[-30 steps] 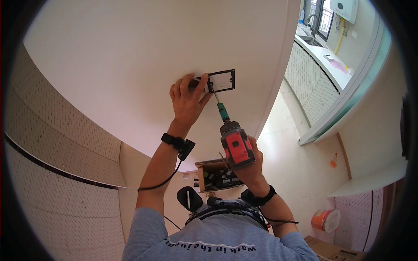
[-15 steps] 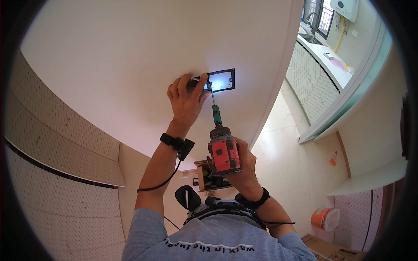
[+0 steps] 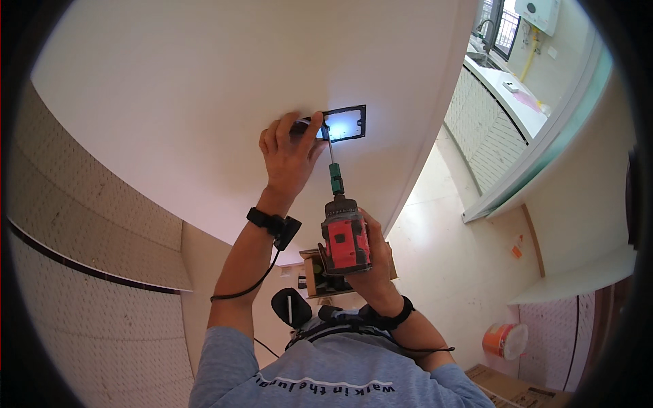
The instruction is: Installing a faceplate for a wall outlet/switch using an electric drill.
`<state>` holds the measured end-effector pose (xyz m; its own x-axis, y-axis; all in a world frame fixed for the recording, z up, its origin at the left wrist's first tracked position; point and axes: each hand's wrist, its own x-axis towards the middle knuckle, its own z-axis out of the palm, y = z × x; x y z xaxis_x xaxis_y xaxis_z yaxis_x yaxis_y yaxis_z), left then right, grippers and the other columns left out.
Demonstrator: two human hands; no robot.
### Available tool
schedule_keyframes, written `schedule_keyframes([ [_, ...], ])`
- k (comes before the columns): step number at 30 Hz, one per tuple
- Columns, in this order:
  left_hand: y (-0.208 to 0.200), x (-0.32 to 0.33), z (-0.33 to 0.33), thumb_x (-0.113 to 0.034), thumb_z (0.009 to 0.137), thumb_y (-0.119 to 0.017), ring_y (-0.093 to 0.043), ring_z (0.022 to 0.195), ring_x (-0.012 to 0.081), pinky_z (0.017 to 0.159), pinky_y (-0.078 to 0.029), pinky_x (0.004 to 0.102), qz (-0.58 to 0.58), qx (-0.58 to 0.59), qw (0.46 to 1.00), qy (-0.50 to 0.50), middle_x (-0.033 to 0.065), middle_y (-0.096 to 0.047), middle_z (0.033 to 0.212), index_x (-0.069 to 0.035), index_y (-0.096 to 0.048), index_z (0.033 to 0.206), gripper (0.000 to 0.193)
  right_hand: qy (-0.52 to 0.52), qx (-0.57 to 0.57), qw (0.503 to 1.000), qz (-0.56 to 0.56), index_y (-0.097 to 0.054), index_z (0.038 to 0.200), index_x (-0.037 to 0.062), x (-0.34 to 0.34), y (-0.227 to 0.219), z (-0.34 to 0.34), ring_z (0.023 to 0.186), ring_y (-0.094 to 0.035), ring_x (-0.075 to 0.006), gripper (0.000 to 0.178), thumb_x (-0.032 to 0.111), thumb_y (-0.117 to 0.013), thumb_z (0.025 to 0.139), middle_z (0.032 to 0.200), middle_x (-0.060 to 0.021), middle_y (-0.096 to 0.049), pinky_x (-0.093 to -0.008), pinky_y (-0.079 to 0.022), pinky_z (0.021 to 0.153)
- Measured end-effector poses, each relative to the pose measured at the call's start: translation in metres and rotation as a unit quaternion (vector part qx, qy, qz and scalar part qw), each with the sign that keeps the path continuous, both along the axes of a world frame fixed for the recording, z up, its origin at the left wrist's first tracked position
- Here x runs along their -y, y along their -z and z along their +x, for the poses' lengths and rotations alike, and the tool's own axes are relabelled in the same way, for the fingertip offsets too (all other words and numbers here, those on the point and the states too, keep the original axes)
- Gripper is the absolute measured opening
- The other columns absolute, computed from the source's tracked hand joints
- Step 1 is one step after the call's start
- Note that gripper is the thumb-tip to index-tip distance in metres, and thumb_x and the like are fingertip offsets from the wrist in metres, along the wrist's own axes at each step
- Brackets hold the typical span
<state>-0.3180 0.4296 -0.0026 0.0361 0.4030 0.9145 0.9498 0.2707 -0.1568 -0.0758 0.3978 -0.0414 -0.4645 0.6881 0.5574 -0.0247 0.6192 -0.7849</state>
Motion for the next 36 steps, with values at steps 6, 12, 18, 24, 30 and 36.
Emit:
schedule_keyframes([
  [6,0.004,0.002,-0.003,-0.041,0.065,-0.093,-0.043,0.124,0.0301,0.099,-0.034,0.0471,-0.006,0.018,1.0,0.009,0.0088,-0.044,0.14,-0.034,-0.061,0.14,0.082,0.024,-0.022,0.999,0.024,-0.05,0.127,0.0015,-0.009,0.008,0.032,0.085,-0.075,-0.0269,0.067,0.019,-0.091,0.076,0.102,-0.0141,-0.073,-0.0353,-0.059,0.073],
  [12,0.006,0.001,-0.006,-0.044,0.064,-0.093,-0.042,0.125,0.0289,0.1,-0.032,0.0449,0.005,0.0,1.0,-0.009,0.0093,-0.044,0.14,-0.034,-0.059,0.142,0.085,0.059,0.016,0.996,0.066,-0.05,0.123,0.0004,-0.036,-0.006,0.045,0.078,-0.076,-0.0244,0.06,0.013,-0.087,0.078,0.089,-0.0103,-0.074,-0.0314,-0.058,0.069],
  [18,0.005,0.002,-0.005,-0.043,0.066,-0.092,-0.042,0.121,0.0259,0.1,-0.034,0.0437,0.009,-0.004,1.0,-0.011,0.0067,-0.045,0.137,-0.037,-0.06,0.142,0.083,0.039,0.001,0.998,0.041,-0.051,0.123,0.0,-0.043,-0.009,0.044,0.079,-0.076,-0.0237,0.057,0.01,-0.086,0.078,0.089,-0.0112,-0.074,-0.0316,-0.059,0.069],
  [24,0.004,0.002,-0.004,-0.042,0.065,-0.093,-0.042,0.12,0.0264,0.099,-0.034,0.0434,0.009,-0.001,1.0,-0.012,0.0069,-0.045,0.137,-0.038,-0.059,0.143,0.085,0.028,0.009,0.999,0.021,-0.051,0.122,0.0002,-0.045,-0.008,0.042,0.082,-0.076,-0.0229,0.057,0.011,-0.086,0.079,0.092,-0.0114,-0.075,-0.0314,-0.059,0.072],
  [30,0.004,0.003,-0.004,-0.04,0.065,-0.094,-0.041,0.125,0.0296,0.1,-0.031,0.0447,-0.001,0.004,1.0,-0.007,0.0094,-0.043,0.14,-0.034,-0.06,0.142,0.084,0.016,0.011,1.0,0.003,-0.051,0.123,0.0021,-0.043,-0.016,0.044,0.084,-0.076,-0.0214,0.059,0.012,-0.088,0.079,0.094,-0.0112,-0.075,-0.031,-0.059,0.074],
  [36,0.004,0.003,-0.004,-0.04,0.066,-0.094,-0.041,0.125,0.0297,0.102,-0.031,0.0453,0.007,0.003,1.0,-0.001,0.0095,-0.044,0.139,-0.033,-0.06,0.142,0.084,0.004,0.025,0.999,-0.035,-0.047,0.126,0.005,-0.034,-0.03,0.04,0.087,-0.076,-0.021,0.063,0.012,-0.088,0.079,0.097,-0.0113,-0.075,-0.0314,-0.058,0.076],
])
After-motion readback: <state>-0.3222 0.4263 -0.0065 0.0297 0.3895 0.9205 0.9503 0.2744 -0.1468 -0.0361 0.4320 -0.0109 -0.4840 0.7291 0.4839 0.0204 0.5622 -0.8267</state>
